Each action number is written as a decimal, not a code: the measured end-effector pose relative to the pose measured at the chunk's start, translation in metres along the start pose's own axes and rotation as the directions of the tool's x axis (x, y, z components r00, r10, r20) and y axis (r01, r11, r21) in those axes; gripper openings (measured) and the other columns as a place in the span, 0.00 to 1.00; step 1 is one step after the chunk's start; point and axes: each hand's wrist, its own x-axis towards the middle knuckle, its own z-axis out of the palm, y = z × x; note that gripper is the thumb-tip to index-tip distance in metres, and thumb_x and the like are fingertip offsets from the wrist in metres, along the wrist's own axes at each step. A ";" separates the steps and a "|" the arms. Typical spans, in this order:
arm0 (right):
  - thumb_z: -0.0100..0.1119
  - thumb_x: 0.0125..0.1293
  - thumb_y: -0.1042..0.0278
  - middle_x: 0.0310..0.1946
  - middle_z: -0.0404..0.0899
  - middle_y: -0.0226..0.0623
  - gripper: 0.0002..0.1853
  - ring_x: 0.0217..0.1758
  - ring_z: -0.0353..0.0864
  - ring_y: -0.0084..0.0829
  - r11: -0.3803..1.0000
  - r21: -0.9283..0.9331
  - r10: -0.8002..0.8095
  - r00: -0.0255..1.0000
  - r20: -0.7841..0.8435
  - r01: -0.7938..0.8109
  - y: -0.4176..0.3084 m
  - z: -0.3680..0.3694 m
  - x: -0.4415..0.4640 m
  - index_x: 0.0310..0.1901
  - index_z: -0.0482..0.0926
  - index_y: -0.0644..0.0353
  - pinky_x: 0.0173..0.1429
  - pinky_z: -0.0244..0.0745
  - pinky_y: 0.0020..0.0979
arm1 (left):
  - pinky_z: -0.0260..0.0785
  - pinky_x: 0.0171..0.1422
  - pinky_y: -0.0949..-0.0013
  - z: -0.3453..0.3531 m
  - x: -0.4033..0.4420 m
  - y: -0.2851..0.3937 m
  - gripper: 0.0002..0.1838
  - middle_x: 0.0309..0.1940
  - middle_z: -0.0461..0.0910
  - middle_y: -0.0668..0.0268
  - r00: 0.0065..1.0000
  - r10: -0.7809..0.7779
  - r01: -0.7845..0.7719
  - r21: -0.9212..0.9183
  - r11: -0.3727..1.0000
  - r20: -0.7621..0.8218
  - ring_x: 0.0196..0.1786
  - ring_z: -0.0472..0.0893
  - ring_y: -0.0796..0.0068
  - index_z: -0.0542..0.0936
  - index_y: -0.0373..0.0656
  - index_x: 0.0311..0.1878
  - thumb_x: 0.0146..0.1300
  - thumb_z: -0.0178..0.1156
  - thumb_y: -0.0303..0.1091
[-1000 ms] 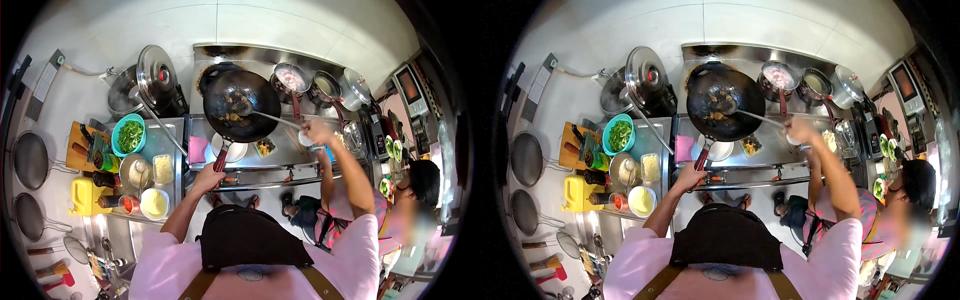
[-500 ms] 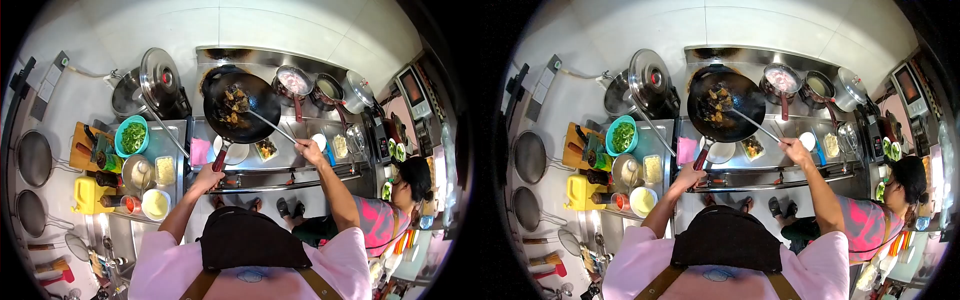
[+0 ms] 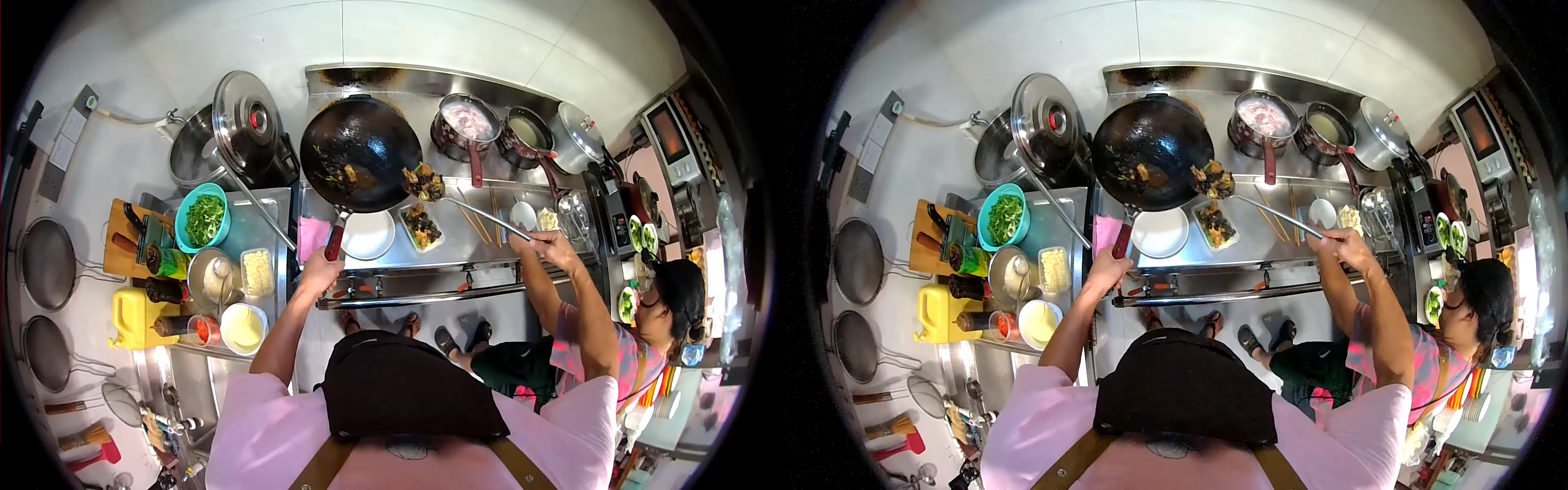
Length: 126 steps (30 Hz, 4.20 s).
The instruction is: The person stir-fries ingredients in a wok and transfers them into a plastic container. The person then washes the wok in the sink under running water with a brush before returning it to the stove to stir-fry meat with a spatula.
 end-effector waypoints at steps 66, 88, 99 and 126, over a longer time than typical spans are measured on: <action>0.59 0.67 0.62 0.35 0.82 0.41 0.12 0.35 0.86 0.48 0.619 -0.766 -0.194 0.911 -0.363 -0.173 -0.035 0.139 -0.104 0.50 0.83 0.45 0.38 0.80 0.46 | 0.59 0.15 0.73 -0.018 -0.029 0.016 0.08 0.16 0.70 0.71 0.998 0.038 -0.031 -0.113 0.993 0.059 0.13 0.68 0.81 0.74 0.38 0.39 0.60 0.63 0.26; 0.61 0.65 0.64 0.35 0.82 0.42 0.08 0.35 0.86 0.46 0.578 -0.796 -0.156 0.932 -0.327 -0.182 -0.026 0.147 -0.095 0.44 0.79 0.50 0.37 0.79 0.47 | 0.59 0.15 0.71 -0.018 -0.025 0.012 0.07 0.15 0.69 0.71 0.998 0.004 0.003 -0.125 0.992 0.056 0.14 0.68 0.79 0.72 0.41 0.34 0.58 0.61 0.26; 0.61 0.66 0.63 0.38 0.83 0.40 0.10 0.38 0.87 0.46 0.575 -0.780 -0.105 0.923 -0.371 -0.248 -0.026 0.145 -0.081 0.48 0.80 0.49 0.40 0.81 0.45 | 0.60 0.16 0.72 -0.018 -0.022 0.010 0.07 0.16 0.69 0.70 0.999 0.013 -0.008 -0.103 0.995 0.046 0.14 0.69 0.79 0.72 0.42 0.34 0.59 0.61 0.27; 0.62 0.65 0.60 0.41 0.85 0.44 0.15 0.42 0.85 0.49 0.744 -0.645 -0.146 0.900 -0.410 -0.173 -0.009 0.142 -0.051 0.53 0.84 0.45 0.45 0.80 0.46 | 0.58 0.15 0.72 -0.002 -0.018 0.013 0.08 0.15 0.69 0.71 1.000 -0.012 0.013 -0.123 0.992 0.007 0.13 0.67 0.80 0.73 0.40 0.36 0.60 0.63 0.27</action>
